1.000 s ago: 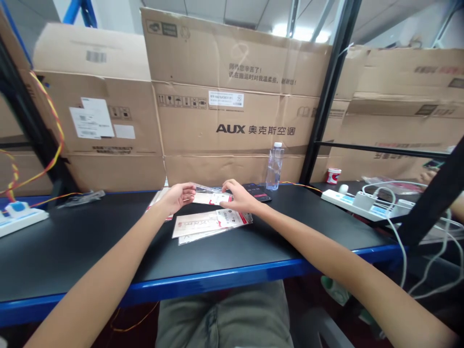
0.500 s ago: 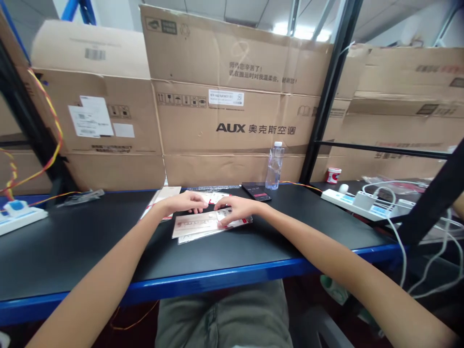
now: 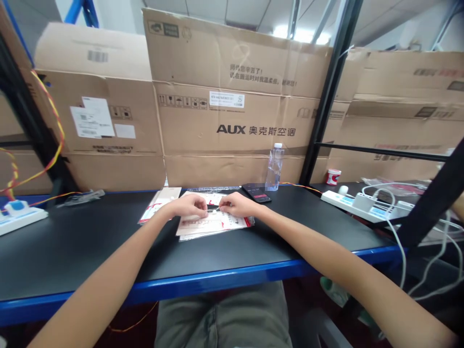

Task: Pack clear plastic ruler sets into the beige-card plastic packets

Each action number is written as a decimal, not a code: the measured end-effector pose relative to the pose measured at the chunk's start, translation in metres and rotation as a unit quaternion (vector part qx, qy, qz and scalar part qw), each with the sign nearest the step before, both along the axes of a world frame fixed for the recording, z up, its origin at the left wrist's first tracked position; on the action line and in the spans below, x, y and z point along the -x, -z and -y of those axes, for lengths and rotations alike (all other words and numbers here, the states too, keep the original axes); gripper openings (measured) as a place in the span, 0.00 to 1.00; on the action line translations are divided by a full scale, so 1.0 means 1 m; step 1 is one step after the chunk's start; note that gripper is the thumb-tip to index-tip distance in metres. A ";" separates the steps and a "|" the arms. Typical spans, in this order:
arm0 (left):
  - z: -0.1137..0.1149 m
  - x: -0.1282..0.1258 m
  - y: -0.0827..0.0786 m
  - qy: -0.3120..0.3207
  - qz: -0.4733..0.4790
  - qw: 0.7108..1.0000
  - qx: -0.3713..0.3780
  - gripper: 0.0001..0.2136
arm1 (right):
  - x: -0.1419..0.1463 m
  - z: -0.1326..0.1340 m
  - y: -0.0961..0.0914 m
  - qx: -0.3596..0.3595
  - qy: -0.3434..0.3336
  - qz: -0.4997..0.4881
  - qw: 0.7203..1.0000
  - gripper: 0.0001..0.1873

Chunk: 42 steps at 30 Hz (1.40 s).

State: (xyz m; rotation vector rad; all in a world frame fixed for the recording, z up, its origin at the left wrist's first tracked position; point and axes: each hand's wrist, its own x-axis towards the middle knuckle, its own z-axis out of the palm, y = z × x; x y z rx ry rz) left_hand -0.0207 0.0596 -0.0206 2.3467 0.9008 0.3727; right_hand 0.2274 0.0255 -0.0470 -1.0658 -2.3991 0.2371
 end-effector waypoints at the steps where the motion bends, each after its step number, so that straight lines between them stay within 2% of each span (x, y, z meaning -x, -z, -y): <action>1: 0.001 -0.001 0.000 -0.002 0.012 1.000 -0.008 0.10 | 0.000 0.001 0.000 -0.016 0.005 -0.003 1.000 0.08; 6: 0.006 -0.003 -0.002 -0.086 0.064 0.993 -0.050 0.14 | 0.003 0.007 -0.004 -0.098 -0.002 -0.057 0.994 0.10; 11: 0.005 -0.004 -0.002 -0.118 0.048 0.987 -0.101 0.15 | 0.010 0.015 -0.009 -0.163 -0.030 -0.091 0.982 0.11; 13: 0.003 -0.005 -0.001 -0.124 0.041 0.985 -0.111 0.14 | 0.013 0.017 -0.008 -0.147 -0.053 -0.065 0.986 0.08; 16: 0.000 -0.004 0.001 -0.145 0.049 0.984 -0.095 0.13 | 0.016 0.019 -0.005 -0.101 -0.079 -0.010 0.992 0.13; 19: -0.001 -0.004 0.002 -0.155 0.065 0.982 -0.088 0.13 | 0.017 0.019 -0.004 -0.091 -0.059 0.010 0.994 0.20; 22: 0.000 -0.004 0.001 -0.159 0.065 0.981 -0.093 0.13 | 0.016 0.020 -0.005 -0.093 -0.034 0.012 0.995 0.22; 34: -0.002 -0.003 0.001 -0.158 0.056 0.978 -0.122 0.12 | 0.021 0.021 -0.005 -0.080 -0.030 0.005 0.996 0.17; 42: 0.002 -0.002 0.000 -0.182 0.082 0.975 -0.099 0.12 | 0.024 0.025 -0.007 -0.045 -0.058 -0.018 0.997 0.11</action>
